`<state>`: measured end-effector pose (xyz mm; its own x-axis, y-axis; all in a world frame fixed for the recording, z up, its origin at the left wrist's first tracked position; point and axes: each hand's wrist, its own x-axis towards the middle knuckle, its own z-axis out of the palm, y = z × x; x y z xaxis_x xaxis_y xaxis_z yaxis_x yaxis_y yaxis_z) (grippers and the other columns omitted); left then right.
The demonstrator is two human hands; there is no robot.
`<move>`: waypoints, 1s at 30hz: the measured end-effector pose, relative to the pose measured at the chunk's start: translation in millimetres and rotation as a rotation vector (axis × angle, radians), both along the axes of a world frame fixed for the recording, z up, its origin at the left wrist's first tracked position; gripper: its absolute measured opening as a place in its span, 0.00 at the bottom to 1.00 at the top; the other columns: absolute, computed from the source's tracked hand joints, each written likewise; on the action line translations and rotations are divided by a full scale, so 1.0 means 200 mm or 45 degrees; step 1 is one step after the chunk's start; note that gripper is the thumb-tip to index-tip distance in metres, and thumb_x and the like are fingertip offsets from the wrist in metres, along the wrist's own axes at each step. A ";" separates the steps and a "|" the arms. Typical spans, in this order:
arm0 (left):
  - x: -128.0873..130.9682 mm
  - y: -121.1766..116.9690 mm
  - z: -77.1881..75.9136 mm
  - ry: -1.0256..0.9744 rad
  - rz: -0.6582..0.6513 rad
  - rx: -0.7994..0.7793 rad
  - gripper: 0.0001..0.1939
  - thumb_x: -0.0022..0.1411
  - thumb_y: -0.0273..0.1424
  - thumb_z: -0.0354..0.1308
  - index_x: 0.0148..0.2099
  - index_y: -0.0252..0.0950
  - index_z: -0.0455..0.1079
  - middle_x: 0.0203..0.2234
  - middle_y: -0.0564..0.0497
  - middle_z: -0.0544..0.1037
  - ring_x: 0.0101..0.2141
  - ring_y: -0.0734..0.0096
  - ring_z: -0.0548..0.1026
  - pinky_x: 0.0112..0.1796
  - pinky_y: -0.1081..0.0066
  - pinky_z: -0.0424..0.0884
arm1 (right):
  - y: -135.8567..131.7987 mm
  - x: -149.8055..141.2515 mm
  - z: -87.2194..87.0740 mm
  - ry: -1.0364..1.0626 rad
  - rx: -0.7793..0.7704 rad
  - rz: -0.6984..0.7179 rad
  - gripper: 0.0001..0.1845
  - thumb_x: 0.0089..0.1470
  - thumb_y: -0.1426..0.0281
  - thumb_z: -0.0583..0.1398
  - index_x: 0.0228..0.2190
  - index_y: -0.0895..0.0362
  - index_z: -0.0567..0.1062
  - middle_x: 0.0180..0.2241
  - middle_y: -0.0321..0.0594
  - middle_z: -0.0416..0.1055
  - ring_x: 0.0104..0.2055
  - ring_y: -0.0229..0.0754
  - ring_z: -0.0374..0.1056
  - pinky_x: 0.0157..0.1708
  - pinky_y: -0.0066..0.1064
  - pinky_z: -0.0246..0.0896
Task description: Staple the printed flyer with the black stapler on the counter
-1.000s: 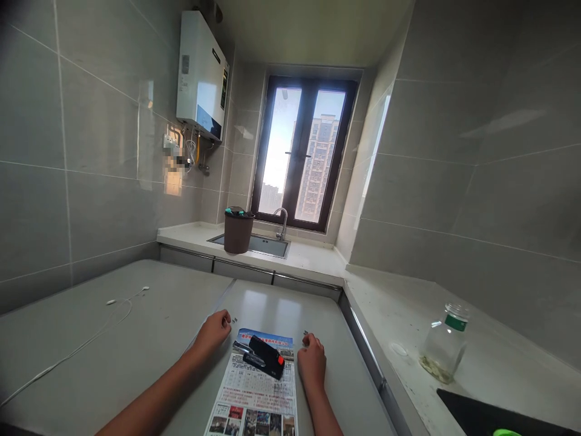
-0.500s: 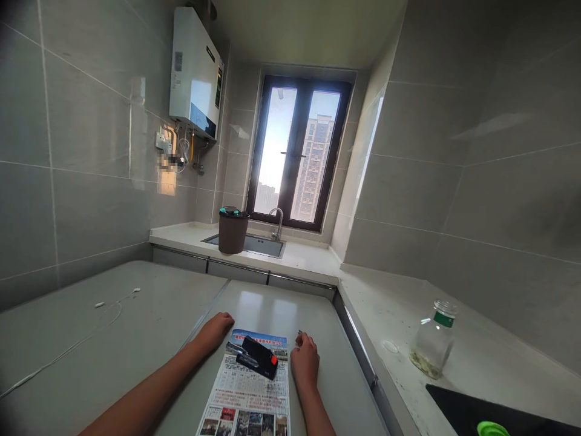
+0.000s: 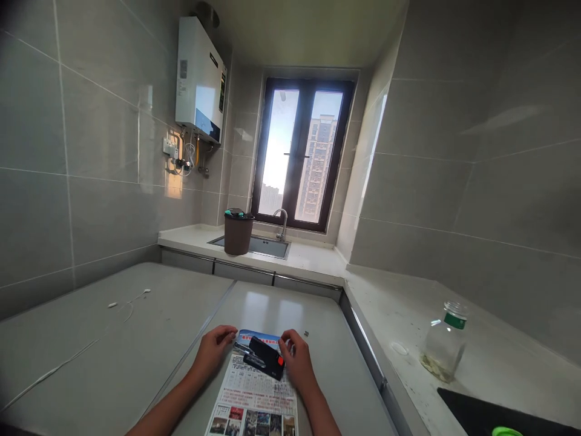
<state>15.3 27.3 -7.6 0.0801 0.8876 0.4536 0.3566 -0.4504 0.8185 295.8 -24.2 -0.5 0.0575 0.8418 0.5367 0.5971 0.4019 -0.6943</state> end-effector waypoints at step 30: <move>0.02 -0.05 0.00 -0.074 -0.144 -0.007 0.10 0.62 0.39 0.62 0.39 0.39 0.81 0.36 0.50 0.85 0.35 0.62 0.78 0.39 0.67 0.70 | -0.07 -0.13 -0.03 -0.166 -0.164 0.272 0.21 0.53 0.69 0.64 0.50 0.49 0.75 0.48 0.41 0.73 0.51 0.49 0.69 0.54 0.40 0.62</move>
<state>19.1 17.9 -8.3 0.1534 0.8770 0.4554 0.2558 -0.4804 0.8389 269.1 -38.5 -6.7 -0.1913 0.8892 0.4156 0.5957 0.4417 -0.6708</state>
